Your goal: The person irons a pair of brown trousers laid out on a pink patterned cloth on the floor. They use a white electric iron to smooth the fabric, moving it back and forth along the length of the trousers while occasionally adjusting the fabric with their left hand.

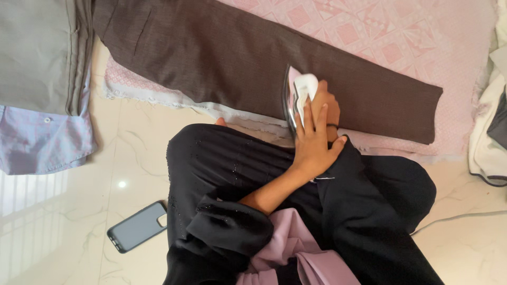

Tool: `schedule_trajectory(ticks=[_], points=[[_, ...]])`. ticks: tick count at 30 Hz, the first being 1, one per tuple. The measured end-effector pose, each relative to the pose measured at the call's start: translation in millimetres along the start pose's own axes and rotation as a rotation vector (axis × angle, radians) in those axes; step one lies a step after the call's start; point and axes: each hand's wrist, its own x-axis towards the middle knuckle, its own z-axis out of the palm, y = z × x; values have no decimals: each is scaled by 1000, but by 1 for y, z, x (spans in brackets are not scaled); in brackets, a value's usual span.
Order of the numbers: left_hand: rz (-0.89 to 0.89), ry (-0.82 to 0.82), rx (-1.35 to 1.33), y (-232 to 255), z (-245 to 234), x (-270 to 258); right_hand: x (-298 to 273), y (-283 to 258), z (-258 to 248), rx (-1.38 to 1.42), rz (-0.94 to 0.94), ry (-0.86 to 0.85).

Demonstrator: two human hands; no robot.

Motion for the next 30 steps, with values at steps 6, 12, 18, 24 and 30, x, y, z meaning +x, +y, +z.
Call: schedule_trajectory(ticks=[6, 12, 18, 24, 30], points=[[-8, 103, -307, -10, 23, 2, 90, 24, 23, 6, -11, 165], [190, 191, 10, 30, -14, -10, 121, 40, 34, 31, -25, 248], [506, 44, -91, 107, -23, -97, 98, 47, 34, 35, -26, 225], [465, -159, -277, 106, -54, -190, 92, 56, 23, 0, 58, 192], [41, -526, -704, 70, -44, -238, 105, 86, 16, 72, 268, 286]])
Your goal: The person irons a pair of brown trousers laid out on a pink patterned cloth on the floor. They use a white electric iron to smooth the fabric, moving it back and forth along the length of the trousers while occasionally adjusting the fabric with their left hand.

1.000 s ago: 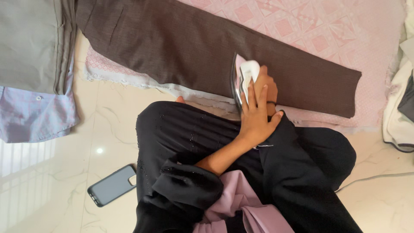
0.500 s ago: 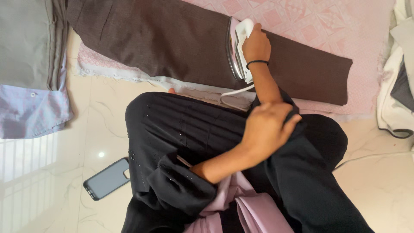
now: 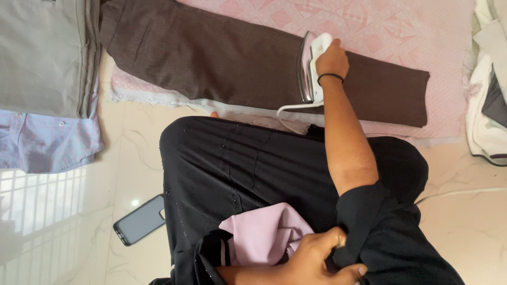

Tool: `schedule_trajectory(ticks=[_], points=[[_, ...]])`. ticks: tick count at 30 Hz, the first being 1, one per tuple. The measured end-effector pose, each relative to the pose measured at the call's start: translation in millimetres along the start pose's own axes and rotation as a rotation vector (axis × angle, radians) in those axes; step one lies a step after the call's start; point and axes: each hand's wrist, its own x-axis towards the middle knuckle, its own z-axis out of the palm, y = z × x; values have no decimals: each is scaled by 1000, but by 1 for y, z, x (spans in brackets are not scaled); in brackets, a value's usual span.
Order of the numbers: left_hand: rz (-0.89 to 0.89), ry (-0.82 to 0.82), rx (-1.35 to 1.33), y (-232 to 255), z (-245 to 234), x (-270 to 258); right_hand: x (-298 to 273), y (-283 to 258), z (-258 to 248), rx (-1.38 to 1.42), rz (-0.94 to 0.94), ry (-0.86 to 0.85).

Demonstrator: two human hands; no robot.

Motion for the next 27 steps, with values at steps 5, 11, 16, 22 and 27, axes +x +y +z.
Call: schedule_trajectory(ticks=[5, 11, 16, 22, 27], points=[[341, -215, -66, -72, 17, 16, 14, 41, -13, 69, 323, 32], [331, -415, 70, -137, 82, 36, 20, 69, -24, 95, 508, 44], [225, -473, -72, -129, 80, 31, 6, 74, -37, 45, 290, 30], [209, -344, -254, -57, 50, 34, -47, 71, -61, -29, -31, -115], [89, -61, 80, 11, 83, 72, -85, 61, -81, 162, -68, -255]])
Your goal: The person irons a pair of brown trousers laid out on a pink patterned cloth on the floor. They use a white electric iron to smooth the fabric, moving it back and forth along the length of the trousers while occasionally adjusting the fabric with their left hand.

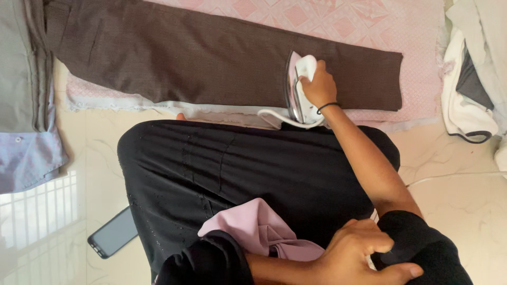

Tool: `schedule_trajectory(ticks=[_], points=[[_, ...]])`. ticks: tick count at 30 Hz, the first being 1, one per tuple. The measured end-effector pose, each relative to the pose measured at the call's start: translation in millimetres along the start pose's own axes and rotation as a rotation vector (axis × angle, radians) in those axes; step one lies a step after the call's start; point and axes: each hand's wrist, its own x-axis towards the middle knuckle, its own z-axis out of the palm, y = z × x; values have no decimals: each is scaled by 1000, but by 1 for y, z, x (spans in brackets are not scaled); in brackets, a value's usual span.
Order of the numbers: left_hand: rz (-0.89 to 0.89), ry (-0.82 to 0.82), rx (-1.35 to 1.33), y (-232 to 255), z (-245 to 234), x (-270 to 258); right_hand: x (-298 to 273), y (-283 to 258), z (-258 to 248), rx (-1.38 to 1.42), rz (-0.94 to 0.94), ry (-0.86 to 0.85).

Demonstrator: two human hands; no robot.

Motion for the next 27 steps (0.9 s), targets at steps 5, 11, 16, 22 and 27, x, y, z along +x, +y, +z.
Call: schedule_trajectory(ticks=[5, 11, 16, 22, 27], points=[[180, 21, 161, 19, 9, 37, -1, 3, 11, 345, 157, -115], [59, -287, -31, -11, -8, 13, 88, 26, 33, 387, 269, 145], [-80, -543, -138, -79, -28, -31, 120, 41, -5, 601, 327, 80], [-244, -800, -60, -171, 61, -34, 63, 47, -26, 465, 301, -100], [-423, -989, 102, -168, 81, -25, 16, 87, -34, 97, 188, -47]])
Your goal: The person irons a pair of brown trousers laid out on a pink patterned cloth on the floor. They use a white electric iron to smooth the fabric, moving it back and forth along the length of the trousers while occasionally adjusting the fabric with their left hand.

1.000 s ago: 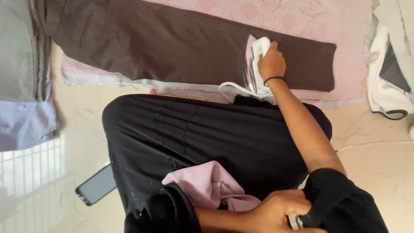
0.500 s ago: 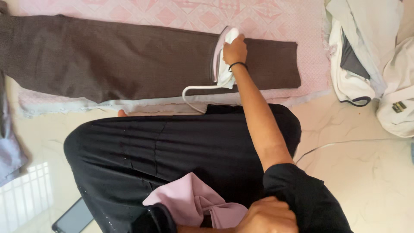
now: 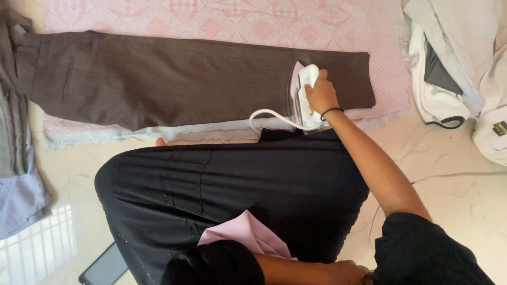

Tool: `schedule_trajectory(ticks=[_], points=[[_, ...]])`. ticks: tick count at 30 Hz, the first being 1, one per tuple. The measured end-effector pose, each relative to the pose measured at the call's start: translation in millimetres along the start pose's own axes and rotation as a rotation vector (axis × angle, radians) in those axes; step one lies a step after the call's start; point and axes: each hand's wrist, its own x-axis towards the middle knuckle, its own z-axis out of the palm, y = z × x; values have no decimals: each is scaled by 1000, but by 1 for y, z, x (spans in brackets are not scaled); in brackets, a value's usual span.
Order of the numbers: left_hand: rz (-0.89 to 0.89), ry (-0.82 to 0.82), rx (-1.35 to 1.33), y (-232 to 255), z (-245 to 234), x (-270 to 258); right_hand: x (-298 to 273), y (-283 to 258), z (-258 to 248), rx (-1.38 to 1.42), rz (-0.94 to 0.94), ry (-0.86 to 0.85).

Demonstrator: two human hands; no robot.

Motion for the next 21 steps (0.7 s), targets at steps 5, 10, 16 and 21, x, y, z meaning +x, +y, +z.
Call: schedule_trajectory(ticks=[5, 10, 16, 21], points=[[30, -74, 671, 50, -56, -56, 42, 52, -17, -181, -96, 170], [158, 384, 512, 102, -147, -133, 81, 66, -42, -249, 3, 202], [74, 1076, 489, 71, -283, -243, 9, 90, -57, -300, -20, -55], [-343, 1727, 371, -20, -389, -275, -25, 105, -52, -300, 36, -12]])
